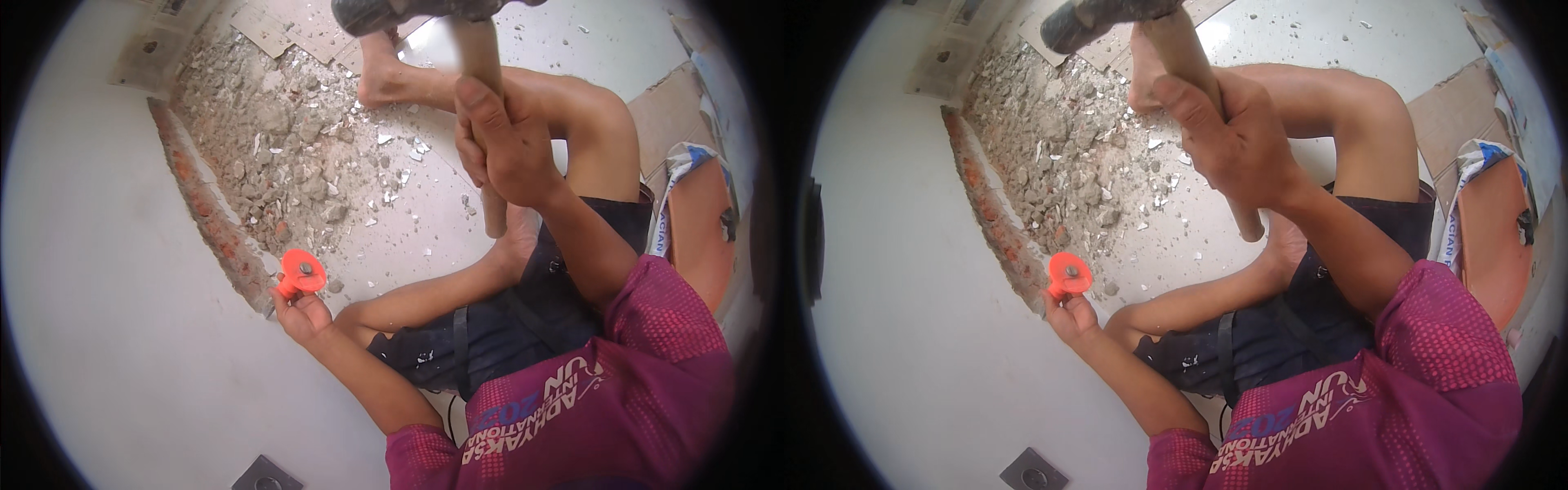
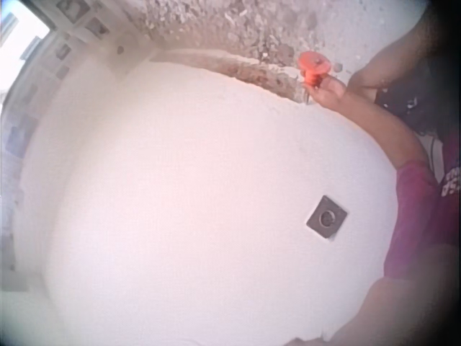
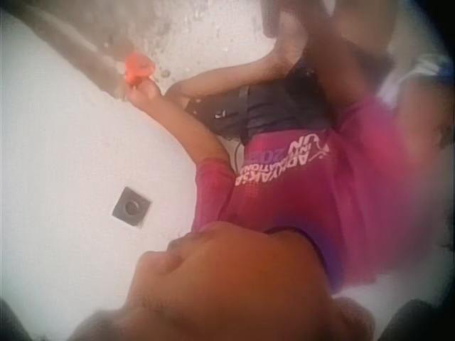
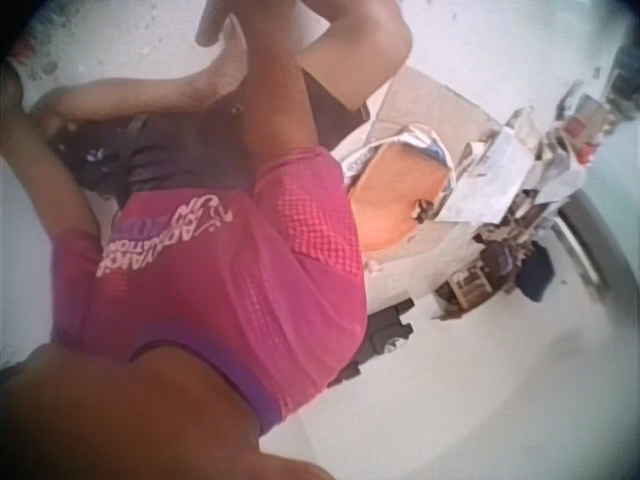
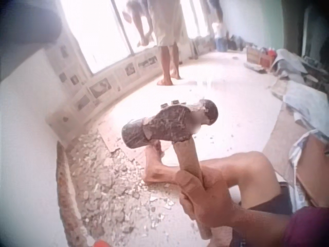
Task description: The person sits on the floor and uses a hammer and a red suction cup to remove tiles from the floor. They repeatedly strike the suction cup with the hammer to loosen and detach the tiles, creating debris.
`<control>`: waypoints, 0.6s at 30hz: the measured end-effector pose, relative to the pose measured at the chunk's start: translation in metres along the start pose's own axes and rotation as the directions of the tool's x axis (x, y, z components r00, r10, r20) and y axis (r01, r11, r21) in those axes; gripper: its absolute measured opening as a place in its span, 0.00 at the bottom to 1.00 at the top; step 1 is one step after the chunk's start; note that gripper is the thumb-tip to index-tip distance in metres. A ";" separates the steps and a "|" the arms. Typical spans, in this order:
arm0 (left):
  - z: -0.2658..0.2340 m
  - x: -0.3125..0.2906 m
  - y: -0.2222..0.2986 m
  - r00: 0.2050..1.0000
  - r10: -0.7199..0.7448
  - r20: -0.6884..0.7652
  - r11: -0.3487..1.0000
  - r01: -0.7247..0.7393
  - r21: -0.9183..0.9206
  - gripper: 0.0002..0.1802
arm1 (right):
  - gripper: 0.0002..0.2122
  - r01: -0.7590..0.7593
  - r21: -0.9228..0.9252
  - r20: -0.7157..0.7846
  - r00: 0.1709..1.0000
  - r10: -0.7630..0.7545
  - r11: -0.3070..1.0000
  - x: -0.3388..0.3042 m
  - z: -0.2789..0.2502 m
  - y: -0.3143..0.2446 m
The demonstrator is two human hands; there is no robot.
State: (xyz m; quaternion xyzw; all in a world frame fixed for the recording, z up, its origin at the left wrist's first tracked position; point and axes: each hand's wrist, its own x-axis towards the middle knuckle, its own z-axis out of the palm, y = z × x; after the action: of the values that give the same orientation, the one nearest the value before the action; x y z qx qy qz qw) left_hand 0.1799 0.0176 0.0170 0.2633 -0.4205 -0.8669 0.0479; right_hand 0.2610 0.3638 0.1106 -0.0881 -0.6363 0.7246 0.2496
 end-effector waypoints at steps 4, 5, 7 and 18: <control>-0.002 0.000 0.004 1.000 0.002 0.005 1.000 -0.002 -0.010 0.20 | 0.24 0.065 -0.052 -0.121 0.990 -0.071 0.997 0.018 -0.017 -0.031; -0.004 0.001 0.005 1.000 -0.003 0.021 1.000 0.003 -0.013 0.20 | 0.25 0.079 -0.042 -0.167 0.982 -0.085 0.996 0.023 -0.022 -0.038; 0.001 -0.002 0.005 1.000 -0.002 0.020 1.000 0.003 -0.006 0.20 | 0.26 0.120 0.059 -0.267 0.959 -0.100 0.991 0.030 -0.021 -0.060; 0.038 -0.006 0.011 0.999 -0.033 0.001 0.996 0.033 -0.084 0.19 | 0.21 0.089 0.241 -0.050 0.996 -0.079 0.966 -0.074 0.113 0.038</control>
State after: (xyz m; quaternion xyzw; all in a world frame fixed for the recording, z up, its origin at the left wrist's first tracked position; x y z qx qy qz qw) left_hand 0.1646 0.0390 0.0467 0.2681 -0.3793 -0.8845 0.0444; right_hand 0.2644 0.2268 0.0795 -0.0444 -0.5408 0.7839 0.3017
